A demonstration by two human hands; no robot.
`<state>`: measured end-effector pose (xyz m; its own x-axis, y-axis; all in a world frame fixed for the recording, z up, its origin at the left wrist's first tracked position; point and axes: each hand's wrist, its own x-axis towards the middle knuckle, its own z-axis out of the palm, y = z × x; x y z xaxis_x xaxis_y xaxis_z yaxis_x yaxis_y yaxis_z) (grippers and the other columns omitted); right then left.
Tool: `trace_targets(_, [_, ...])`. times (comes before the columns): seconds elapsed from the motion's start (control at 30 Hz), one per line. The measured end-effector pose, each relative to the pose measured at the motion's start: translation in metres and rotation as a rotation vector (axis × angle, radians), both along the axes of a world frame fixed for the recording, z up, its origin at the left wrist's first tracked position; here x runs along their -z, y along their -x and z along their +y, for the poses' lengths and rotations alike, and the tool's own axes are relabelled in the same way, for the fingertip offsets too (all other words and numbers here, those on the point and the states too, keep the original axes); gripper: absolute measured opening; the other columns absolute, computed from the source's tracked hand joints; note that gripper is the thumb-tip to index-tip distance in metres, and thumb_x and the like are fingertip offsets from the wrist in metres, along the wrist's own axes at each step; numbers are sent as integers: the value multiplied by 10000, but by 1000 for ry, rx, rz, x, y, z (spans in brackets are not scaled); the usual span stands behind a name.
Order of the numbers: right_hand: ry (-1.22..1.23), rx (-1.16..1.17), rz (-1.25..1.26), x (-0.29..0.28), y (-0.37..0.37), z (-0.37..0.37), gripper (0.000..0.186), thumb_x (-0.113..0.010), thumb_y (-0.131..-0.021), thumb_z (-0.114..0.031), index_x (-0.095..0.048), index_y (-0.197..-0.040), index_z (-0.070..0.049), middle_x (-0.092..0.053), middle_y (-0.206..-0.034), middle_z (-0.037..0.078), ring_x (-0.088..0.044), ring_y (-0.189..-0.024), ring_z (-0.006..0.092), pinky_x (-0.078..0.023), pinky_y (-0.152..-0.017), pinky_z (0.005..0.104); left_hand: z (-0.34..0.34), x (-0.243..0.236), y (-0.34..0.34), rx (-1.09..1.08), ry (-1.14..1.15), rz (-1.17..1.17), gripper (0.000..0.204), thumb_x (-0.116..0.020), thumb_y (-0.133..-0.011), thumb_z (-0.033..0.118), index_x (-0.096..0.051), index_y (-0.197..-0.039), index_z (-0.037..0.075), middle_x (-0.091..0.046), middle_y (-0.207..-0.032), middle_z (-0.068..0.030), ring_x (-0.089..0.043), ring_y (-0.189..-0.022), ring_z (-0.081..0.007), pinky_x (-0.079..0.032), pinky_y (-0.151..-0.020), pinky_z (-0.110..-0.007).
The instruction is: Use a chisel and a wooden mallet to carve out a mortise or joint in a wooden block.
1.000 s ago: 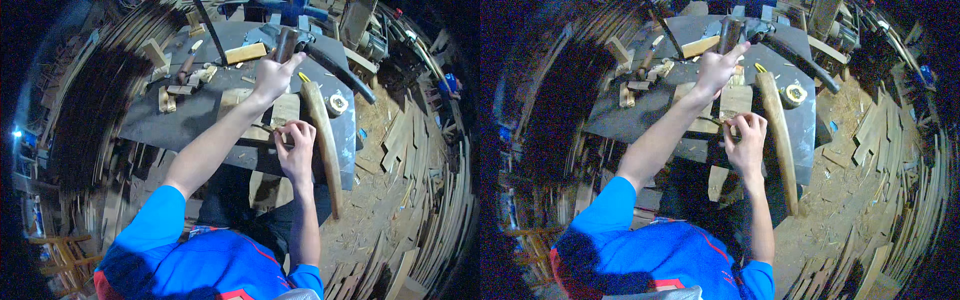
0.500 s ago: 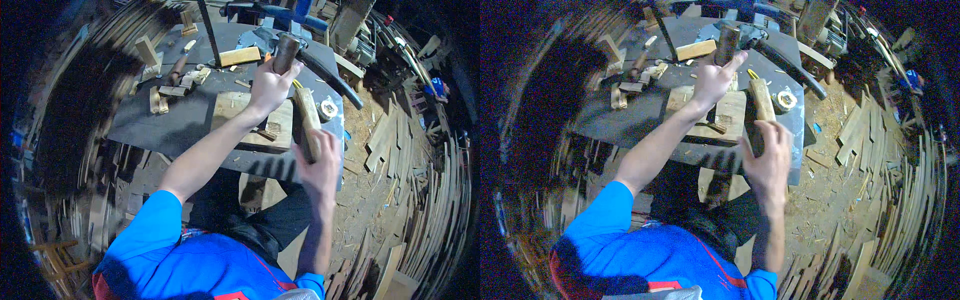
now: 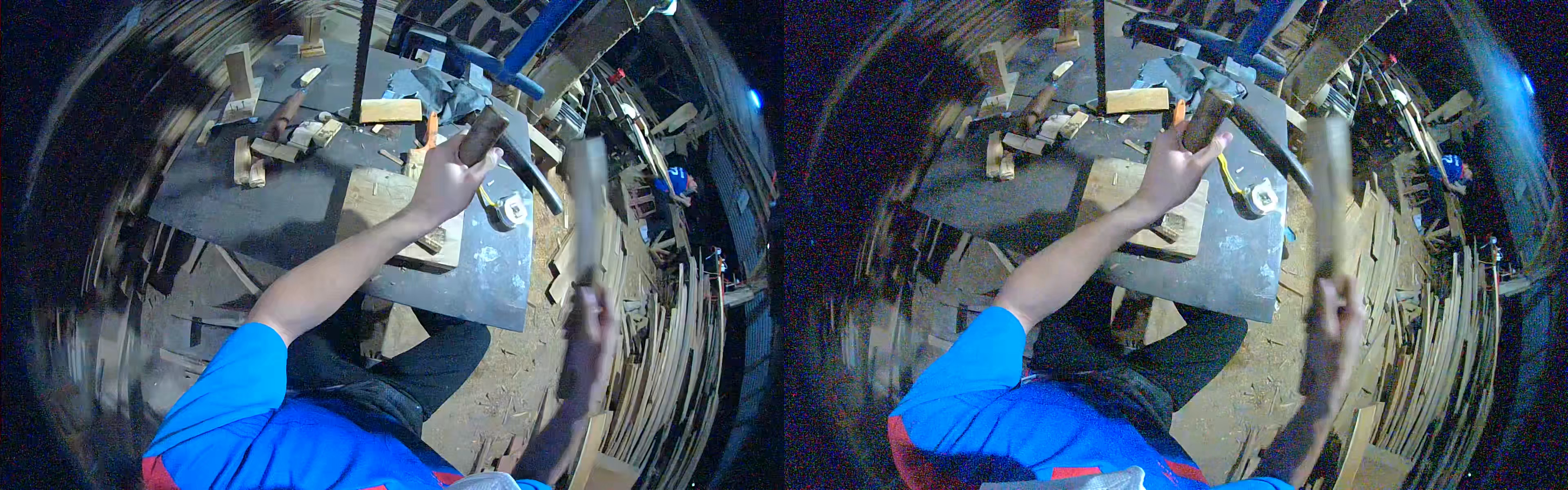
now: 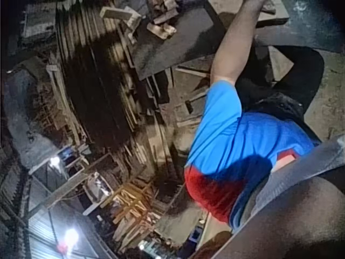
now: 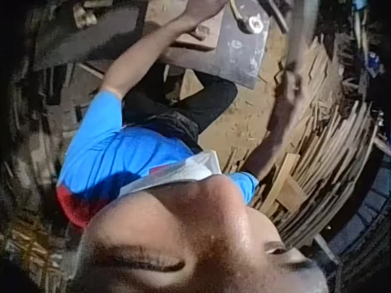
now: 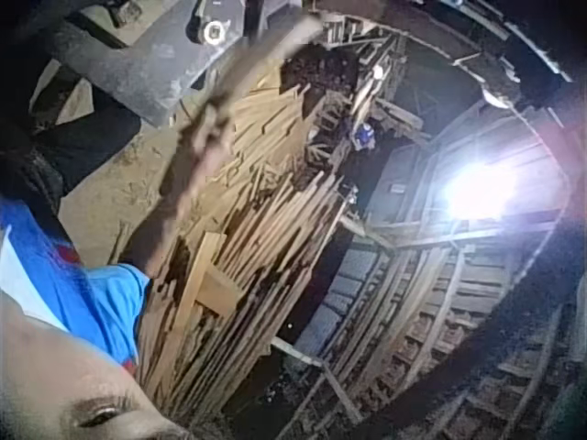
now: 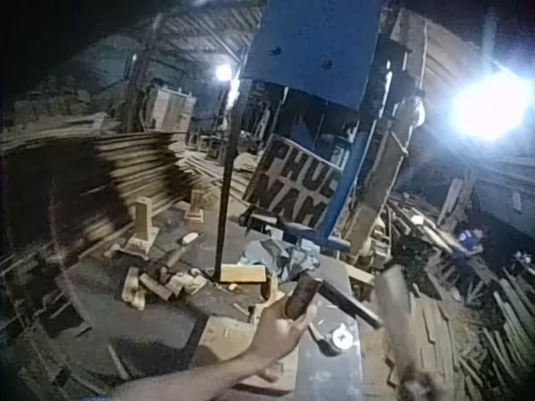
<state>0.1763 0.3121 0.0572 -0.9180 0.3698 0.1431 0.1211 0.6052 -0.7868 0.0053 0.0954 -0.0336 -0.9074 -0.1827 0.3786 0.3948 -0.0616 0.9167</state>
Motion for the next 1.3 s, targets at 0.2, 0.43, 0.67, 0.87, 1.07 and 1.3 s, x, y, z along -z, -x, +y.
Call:
trace_targets(0.2, [139,-153,221,-84,23,0,406,-497,-961,-455,-578,-1032,-63,-512,-651,-11,-463,-462,79,-352,-400,241,-1,-2,-3,11,-19,-8,304,-726,-894,289,-597,-773,42,-523,-583,15,-456,-527,-72,-341,-484,-308])
trace_targets(0.43, [-130,-365,18,-123,43,-46,239,-550,-993,-294,-594,-1004,-59,-481,-673,-30,-421,-490,34,-335,-426,219,-6,-8,-17,33,42,20,271,-706,-901,273,-667,-943,8,-601,-606,-46,-541,-547,-102,-426,-529,-310])
trace_targets(0.67, [-644,-442,55,-116,66,-33,287,-633,-959,-315,-625,-1031,-37,-526,-680,-19,-440,-489,38,-351,-420,231,2,1,-13,-4,25,48,262,-706,-897,277,-676,-938,20,-619,-617,-70,-563,-540,-119,-444,-527,-317])
trace_targets(0.87, [-507,-422,100,-109,54,-39,292,-619,-968,-323,-651,-1065,-49,-507,-657,-21,-418,-461,34,-335,-406,241,10,-3,-8,4,69,57,274,-707,-894,282,-677,-919,11,-604,-602,-73,-557,-531,-133,-437,-521,-319])
trace_targets(1.07, [-289,-302,-71,-82,44,-17,350,-596,-984,-314,-603,-1160,-13,-506,-697,-12,-462,-524,54,-366,-464,232,1,-2,-17,35,53,-33,275,-713,-889,287,-672,-940,19,-604,-625,-62,-539,-561,-109,-419,-531,-303])
trace_targets(1.3, [-228,-320,-69,49,5,13,332,-625,-946,-313,-610,-1086,-12,-542,-685,25,-512,-602,114,-451,-553,292,2,-6,-35,175,-5,-40,201,-688,-917,154,-655,-1042,1,-645,-765,1,-551,-674,-51,-438,-593,-259])
